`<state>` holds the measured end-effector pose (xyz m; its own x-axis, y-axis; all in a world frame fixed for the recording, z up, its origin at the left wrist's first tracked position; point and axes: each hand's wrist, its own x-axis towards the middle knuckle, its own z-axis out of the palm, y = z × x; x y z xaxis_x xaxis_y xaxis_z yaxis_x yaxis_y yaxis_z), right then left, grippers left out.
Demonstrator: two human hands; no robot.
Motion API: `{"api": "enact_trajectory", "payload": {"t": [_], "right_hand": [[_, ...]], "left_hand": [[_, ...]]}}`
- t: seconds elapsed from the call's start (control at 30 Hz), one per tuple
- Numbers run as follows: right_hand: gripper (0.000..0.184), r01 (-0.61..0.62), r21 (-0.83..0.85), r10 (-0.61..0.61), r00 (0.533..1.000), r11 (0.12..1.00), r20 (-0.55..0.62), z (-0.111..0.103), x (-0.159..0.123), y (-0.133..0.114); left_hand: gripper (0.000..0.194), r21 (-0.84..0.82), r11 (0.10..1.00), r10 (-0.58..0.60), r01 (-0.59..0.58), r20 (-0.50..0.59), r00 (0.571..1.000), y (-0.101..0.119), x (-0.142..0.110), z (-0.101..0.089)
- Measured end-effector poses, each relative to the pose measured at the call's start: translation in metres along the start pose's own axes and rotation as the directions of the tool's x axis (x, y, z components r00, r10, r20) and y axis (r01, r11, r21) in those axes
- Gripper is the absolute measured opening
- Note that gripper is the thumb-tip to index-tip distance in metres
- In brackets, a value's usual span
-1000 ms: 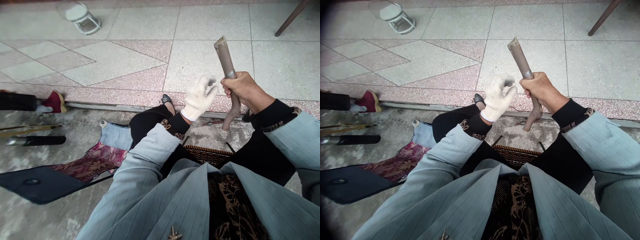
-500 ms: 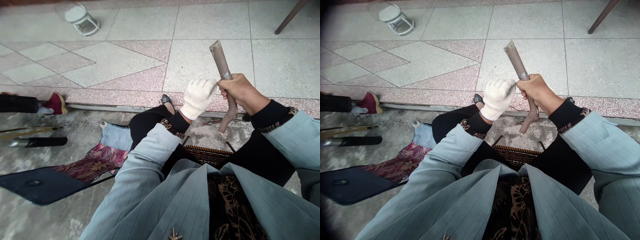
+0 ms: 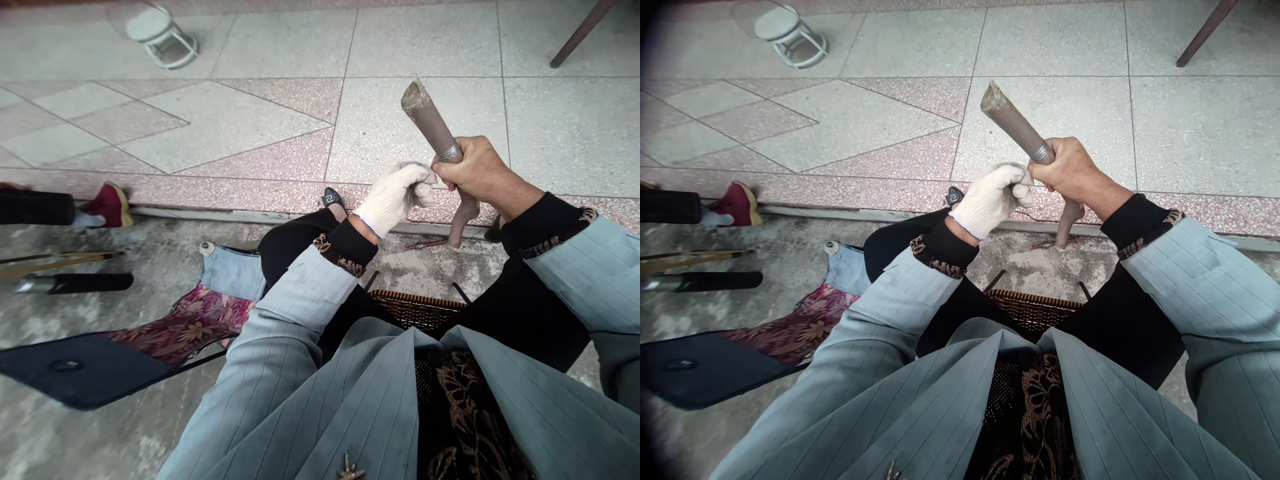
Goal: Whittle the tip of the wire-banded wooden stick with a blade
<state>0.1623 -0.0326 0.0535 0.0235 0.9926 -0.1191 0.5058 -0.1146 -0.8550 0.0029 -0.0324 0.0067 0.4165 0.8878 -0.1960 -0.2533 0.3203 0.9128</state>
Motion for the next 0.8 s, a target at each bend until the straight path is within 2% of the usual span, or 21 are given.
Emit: {"api": "enact_trajectory", "payload": {"t": [0.1, 0.2, 0.27, 0.4, 0.47, 0.53, 0.57, 0.6, 0.63, 0.67, 0.7, 0.77, 0.8], "right_hand": [[0.026, 0.108, -0.052, -0.106, 0.993, 0.993, 0.044, -0.005, 0.005, 0.007], [0.023, 0.216, -0.072, -0.209, 0.973, 0.974, 0.093, -0.007, 0.006, 0.010], [0.022, 0.251, -0.069, -0.242, 0.963, 0.965, 0.117, -0.007, 0.003, 0.009], [0.021, 0.191, -0.043, -0.184, 0.974, 0.981, 0.129, -0.004, -0.002, 0.004], [0.023, 0.106, -0.033, -0.102, 0.990, 0.994, 0.101, -0.003, -0.003, 0.004], [0.027, 0.022, -0.006, -0.022, 0.999, 1.000, 0.045, -0.003, -0.001, 0.006], [0.029, -0.013, 0.018, 0.012, 1.000, 1.000, 0.017, -0.003, -0.001, 0.008], [0.032, -0.044, 0.049, 0.044, 0.999, 0.998, -0.010, -0.004, 0.000, 0.008], [0.034, -0.070, 0.086, 0.073, 0.997, 0.994, -0.031, -0.003, 0.000, 0.009], [0.035, -0.089, 0.124, 0.095, 0.995, 0.988, -0.043, -0.003, 0.001, 0.009], [0.036, -0.104, 0.161, 0.113, 0.992, 0.982, -0.052, -0.002, 0.001, 0.009], [0.036, -0.123, 0.226, 0.142, 0.988, 0.966, -0.068, 0.000, 0.000, 0.007], [0.035, -0.131, 0.252, 0.154, 0.985, 0.959, -0.074, 0.001, -0.001, 0.006]], "left_hand": [[0.035, -0.199, 0.961, -0.169, 0.194, 0.138, 0.976, 0.005, -0.002, -0.001], [0.040, -0.239, 0.904, -0.300, 0.355, 0.236, 0.924, 0.007, -0.003, -0.005], [0.042, -0.246, 0.873, -0.346, 0.421, 0.297, 0.890, 0.008, -0.003, -0.008], [0.040, -0.218, 0.854, -0.374, 0.473, 0.374, 0.849, 0.007, -0.002, -0.014], [0.037, -0.182, 0.876, -0.363, 0.447, 0.361, 0.859, 0.003, 0.000, -0.016], [0.029, -0.144, 0.933, -0.283, 0.328, 0.268, 0.921, -0.003, 0.004, -0.018], [0.024, -0.105, 0.969, -0.202, 0.223, 0.182, 0.962, -0.007, 0.006, -0.019], [0.018, -0.027, 0.995, -0.091, 0.094, 0.080, 0.993, -0.012, 0.008, -0.019], [0.012, 0.097, 0.994, 0.045, -0.043, -0.015, 0.999, -0.016, 0.010, -0.019], [0.008, 0.258, 0.952, 0.192, -0.166, -0.081, 0.978, -0.020, 0.011, -0.020], [0.010, 0.430, 0.865, 0.331, -0.258, -0.102, 0.938, -0.024, 0.013, -0.020], [0.017, 0.700, 0.624, 0.519, -0.347, -0.040, 0.854, -0.029, 0.016, -0.021], [0.018, 0.776, 0.517, 0.568, -0.360, 0.003, 0.823, -0.031, 0.017, -0.021]]}}
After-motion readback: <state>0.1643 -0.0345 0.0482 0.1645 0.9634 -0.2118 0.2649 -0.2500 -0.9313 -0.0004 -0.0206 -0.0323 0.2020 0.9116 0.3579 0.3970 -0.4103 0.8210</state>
